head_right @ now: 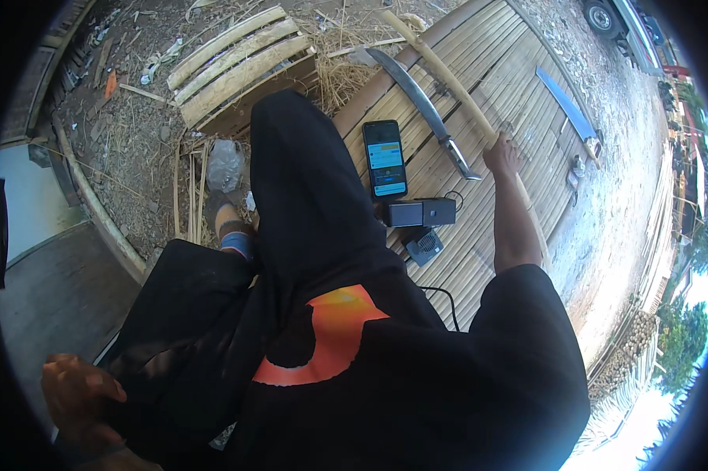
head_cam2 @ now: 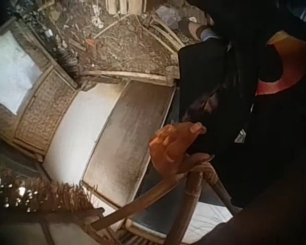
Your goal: The person thins bamboo strips by pulling them across the blade of a large knife while seated on a bamboo platform.
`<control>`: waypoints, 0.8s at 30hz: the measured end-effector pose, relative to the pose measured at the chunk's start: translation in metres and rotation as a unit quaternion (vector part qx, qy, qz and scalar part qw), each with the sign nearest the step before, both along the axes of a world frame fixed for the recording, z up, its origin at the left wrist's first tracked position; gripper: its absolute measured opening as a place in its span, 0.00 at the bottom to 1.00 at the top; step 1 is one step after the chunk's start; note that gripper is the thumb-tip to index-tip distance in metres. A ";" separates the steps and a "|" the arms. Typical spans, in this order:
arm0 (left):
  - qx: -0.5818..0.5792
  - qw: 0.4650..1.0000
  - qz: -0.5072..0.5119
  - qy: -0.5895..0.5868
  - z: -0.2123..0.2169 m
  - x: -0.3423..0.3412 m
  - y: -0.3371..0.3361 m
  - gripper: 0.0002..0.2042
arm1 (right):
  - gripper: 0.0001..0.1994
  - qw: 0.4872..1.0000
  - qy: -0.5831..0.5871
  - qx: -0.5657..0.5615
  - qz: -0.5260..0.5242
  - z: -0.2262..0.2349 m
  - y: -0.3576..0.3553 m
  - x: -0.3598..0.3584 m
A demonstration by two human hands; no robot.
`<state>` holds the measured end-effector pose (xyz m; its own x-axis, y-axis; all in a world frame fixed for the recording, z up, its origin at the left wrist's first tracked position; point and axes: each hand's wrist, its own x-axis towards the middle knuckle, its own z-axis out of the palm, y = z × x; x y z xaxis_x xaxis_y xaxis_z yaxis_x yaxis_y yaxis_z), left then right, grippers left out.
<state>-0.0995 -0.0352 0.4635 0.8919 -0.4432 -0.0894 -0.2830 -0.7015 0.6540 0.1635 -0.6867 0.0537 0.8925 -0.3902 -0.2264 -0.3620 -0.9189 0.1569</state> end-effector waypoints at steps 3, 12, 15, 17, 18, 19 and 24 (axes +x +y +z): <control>-0.080 0.993 0.064 0.063 -0.004 -0.009 0.008 0.38 | 0.23 0.997 0.045 -0.056 0.019 0.002 0.004 0.000; -0.022 0.988 -0.137 0.073 0.003 0.059 -0.017 0.32 | 0.20 0.932 0.028 0.333 0.141 0.063 0.022 0.059; -0.082 0.986 -0.070 0.127 -0.008 0.069 -0.026 0.27 | 0.22 0.929 0.059 0.358 0.075 0.129 0.085 0.088; -0.056 0.988 -0.026 0.140 -0.006 0.080 -0.041 0.22 | 0.22 0.932 0.076 0.344 0.086 0.164 0.136 0.100; -0.076 0.984 0.001 0.161 -0.005 0.086 -0.041 0.21 | 0.23 0.922 0.075 0.337 0.179 0.177 0.159 0.107; -0.102 0.977 0.023 0.185 -0.016 0.098 -0.037 0.20 | 0.23 0.907 0.075 0.320 0.264 0.183 0.175 0.111; 0.084 0.965 0.124 -0.217 -0.100 0.160 -0.024 0.20 | 0.22 0.813 0.054 0.283 0.505 0.213 0.272 0.105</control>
<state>0.0608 -0.0595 0.3637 0.9385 -0.2228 0.2638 -0.3139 -0.8686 0.3833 0.2688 -0.4150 0.2664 0.6559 0.7242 -0.2128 0.6109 -0.6749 -0.4139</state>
